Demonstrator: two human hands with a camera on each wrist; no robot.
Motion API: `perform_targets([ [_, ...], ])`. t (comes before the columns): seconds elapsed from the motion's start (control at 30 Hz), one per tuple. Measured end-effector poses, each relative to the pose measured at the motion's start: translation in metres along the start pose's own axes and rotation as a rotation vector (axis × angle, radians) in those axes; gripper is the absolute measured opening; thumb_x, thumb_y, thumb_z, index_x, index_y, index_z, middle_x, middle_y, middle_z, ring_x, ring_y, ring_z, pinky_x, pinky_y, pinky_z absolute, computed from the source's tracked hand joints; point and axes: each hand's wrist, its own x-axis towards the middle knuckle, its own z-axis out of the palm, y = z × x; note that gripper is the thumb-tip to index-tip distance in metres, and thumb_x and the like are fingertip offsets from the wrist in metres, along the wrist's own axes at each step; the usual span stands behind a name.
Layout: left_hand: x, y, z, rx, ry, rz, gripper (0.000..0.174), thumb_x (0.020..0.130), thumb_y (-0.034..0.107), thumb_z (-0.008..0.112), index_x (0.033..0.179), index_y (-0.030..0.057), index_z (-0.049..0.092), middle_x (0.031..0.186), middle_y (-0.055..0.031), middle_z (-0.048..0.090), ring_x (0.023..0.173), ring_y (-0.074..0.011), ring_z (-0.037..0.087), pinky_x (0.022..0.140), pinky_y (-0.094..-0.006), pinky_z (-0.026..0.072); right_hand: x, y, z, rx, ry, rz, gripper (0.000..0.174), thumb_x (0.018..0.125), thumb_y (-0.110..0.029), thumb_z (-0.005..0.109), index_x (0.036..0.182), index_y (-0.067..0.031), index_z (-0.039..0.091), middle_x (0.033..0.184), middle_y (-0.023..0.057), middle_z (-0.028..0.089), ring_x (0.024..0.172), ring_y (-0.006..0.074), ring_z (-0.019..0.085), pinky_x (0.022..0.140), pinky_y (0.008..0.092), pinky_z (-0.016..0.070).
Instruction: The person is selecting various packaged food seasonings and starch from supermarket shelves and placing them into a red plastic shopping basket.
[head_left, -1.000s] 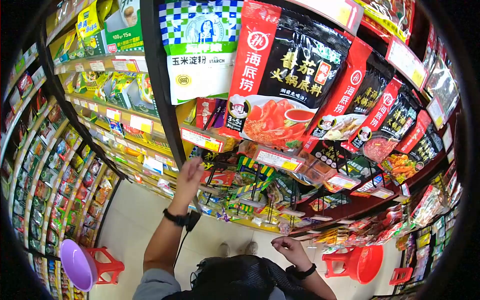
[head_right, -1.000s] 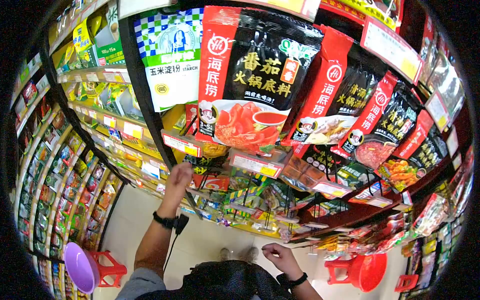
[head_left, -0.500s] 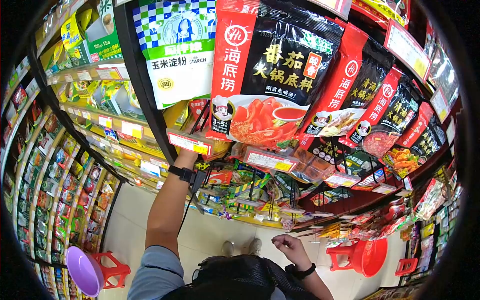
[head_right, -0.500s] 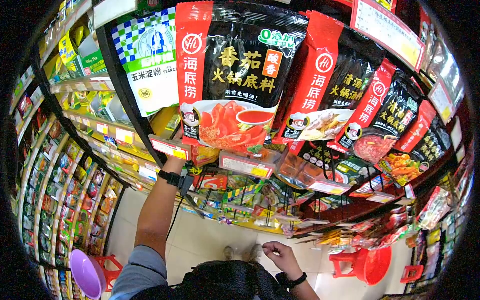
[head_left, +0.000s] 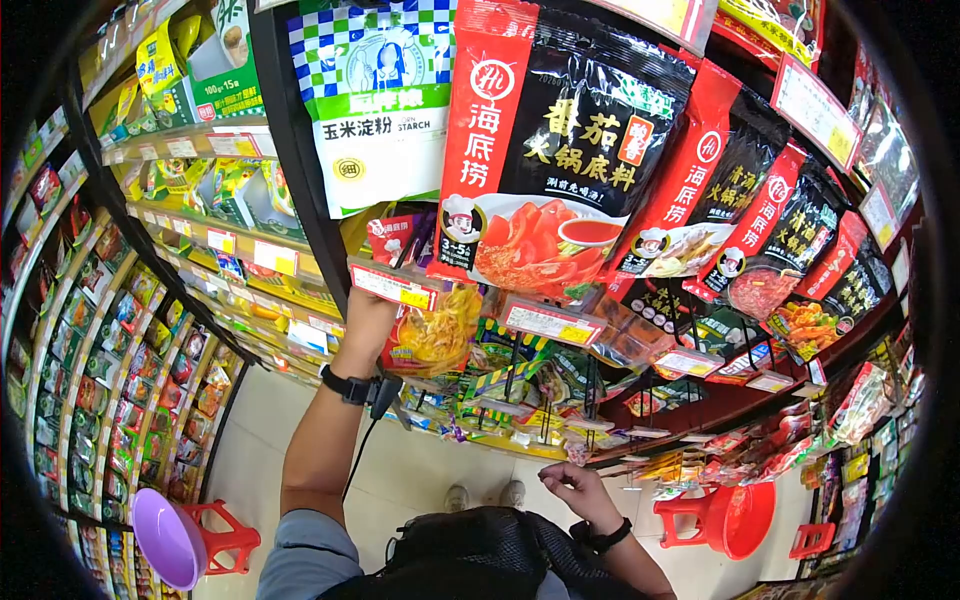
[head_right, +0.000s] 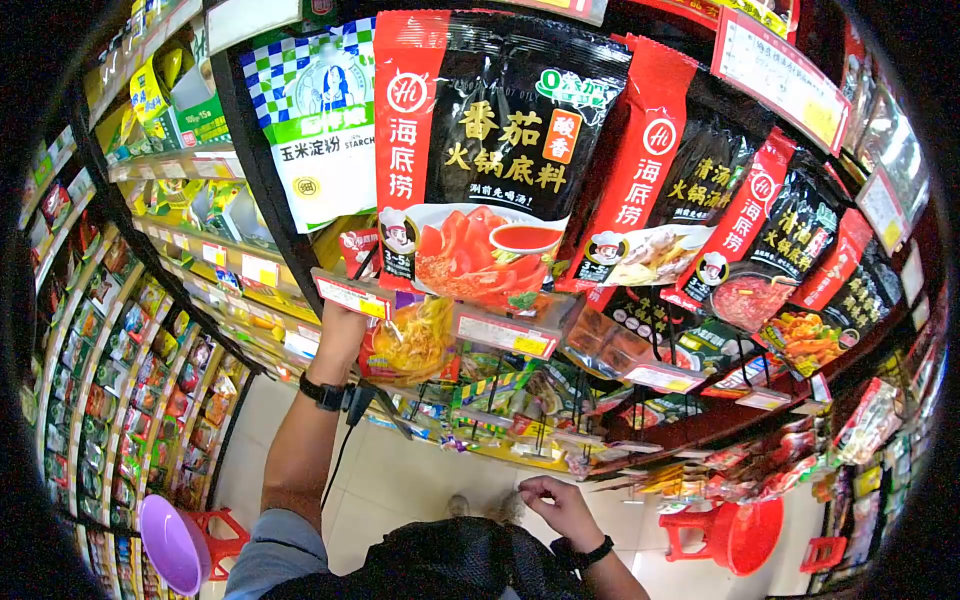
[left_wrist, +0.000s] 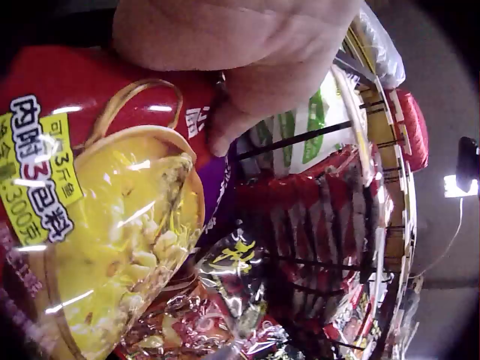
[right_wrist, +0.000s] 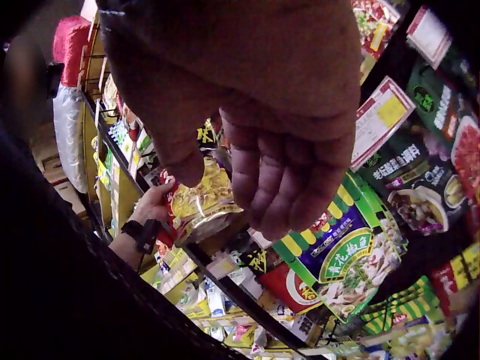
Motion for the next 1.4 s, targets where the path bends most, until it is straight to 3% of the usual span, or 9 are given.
perform_targets([
  [0.4,-0.076,0.051,-0.023,-0.214,0.087,-0.187,0.025,0.087,0.005,0.063,0.111,0.0017,0.056,0.102,-0.0039,0.065,0.089,-0.0086,0.060,0.080,-0.0252,0.0484,0.021,-0.027,0.006,0.059,-0.102,-0.037,0.022,0.089,-0.017,0.064,0.105,-0.0019,0.065,0.100,0.0057,0.067,0.092,0.0132,0.062,0.083,0.0286,0.0483],
  [0.57,-0.081,0.081,-0.025,-0.386,0.059,-0.268,0.022,0.089,0.006,0.061,0.110,0.0011,0.056,0.103,-0.0066,0.066,0.088,-0.0109,0.063,0.078,-0.0270,0.0516,0.049,-0.079,0.010,0.069,-0.153,-0.069,0.020,0.091,-0.016,0.062,0.102,0.0006,0.065,0.096,0.0054,0.067,0.092,0.0120,0.061,0.084,0.0277,0.0466],
  [0.7,-0.088,0.083,-0.021,-0.421,-0.032,-0.327,0.033,0.088,0.005,0.061,0.120,0.0004,0.053,0.110,-0.0084,0.064,0.092,-0.0134,0.063,0.082,-0.0285,0.0511,0.081,-0.088,0.026,0.332,-0.203,-0.177,0.034,0.092,-0.012,0.058,0.123,-0.0002,0.051,0.118,0.0077,0.060,0.109,0.0141,0.055,0.096,0.0300,0.0411],
  [0.8,-0.112,0.074,-0.024,-0.417,-0.019,-0.426,0.030,0.087,0.002,0.060,0.117,0.0003,0.056,0.110,-0.0083,0.064,0.095,-0.0143,0.063,0.084,-0.0293,0.0505,0.087,-0.121,0.046,0.550,-0.176,-0.232,0.043,0.091,-0.017,0.061,0.128,0.0004,0.047,0.122,0.0086,0.057,0.105,0.0160,0.056,0.097,0.0320,0.0412],
  [0.9,-0.143,0.053,-0.018,-0.416,-0.031,-0.507,0.028,0.087,0.002,0.060,0.115,0.0011,0.057,0.108,-0.0071,0.064,0.096,-0.0141,0.062,0.084,-0.0285,0.0497,0.093,-0.128,0.061,0.681,-0.188,-0.130,0.038,0.092,-0.020,0.059,0.123,0.0003,0.051,0.121,0.0071,0.059,0.106,0.0155,0.056,0.098,0.0322,0.0396],
  [1.0,-0.159,0.040,-0.011,-0.312,-0.082,-0.493,0.023,0.088,0.006,0.061,0.111,0.0040,0.059,0.100,-0.0045,0.066,0.081,-0.0096,0.062,0.070,-0.0239,0.0504,0.111,-0.113,0.068,0.899,-0.243,0.005,0.035,0.094,-0.024,0.057,0.120,-0.0006,0.055,0.113,0.0037,0.063,0.103,0.0116,0.056,0.095,0.0281,0.0412],
  [1.17,-0.169,0.019,-0.016,-0.164,-0.062,-0.554,0.022,0.090,0.008,0.060,0.111,0.0062,0.060,0.098,-0.0029,0.067,0.078,-0.0087,0.062,0.065,-0.0214,0.0488,0.119,-0.113,0.072,0.821,-0.153,0.037,0.030,0.094,-0.021,0.058,0.116,-0.0008,0.059,0.109,0.0025,0.064,0.099,0.0099,0.056,0.092,0.0269,0.0423],
  [1.23,-0.172,0.011,-0.005,-0.236,-0.007,-0.512,0.021,0.089,0.006,0.058,0.110,0.0057,0.059,0.093,-0.0023,0.066,0.071,-0.0104,0.063,0.056,-0.0232,0.0513,0.114,-0.104,0.073,0.821,-0.138,0.072,0.029,0.093,-0.021,0.058,0.114,-0.0011,0.060,0.107,0.0019,0.065,0.098,0.0095,0.057,0.091,0.0265,0.0427],
  [1.4,-0.179,0.002,-0.007,-0.271,-0.156,-0.599,0.026,0.087,0.006,0.060,0.113,0.0053,0.058,0.096,-0.0038,0.066,0.076,-0.0119,0.063,0.062,-0.0247,0.0522,0.104,-0.100,0.066,0.884,0.022,0.143,0.021,0.091,-0.018,0.060,0.105,-0.0030,0.066,0.097,0.0003,0.068,0.086,0.0060,0.059,0.081,0.0231,0.0442],
])
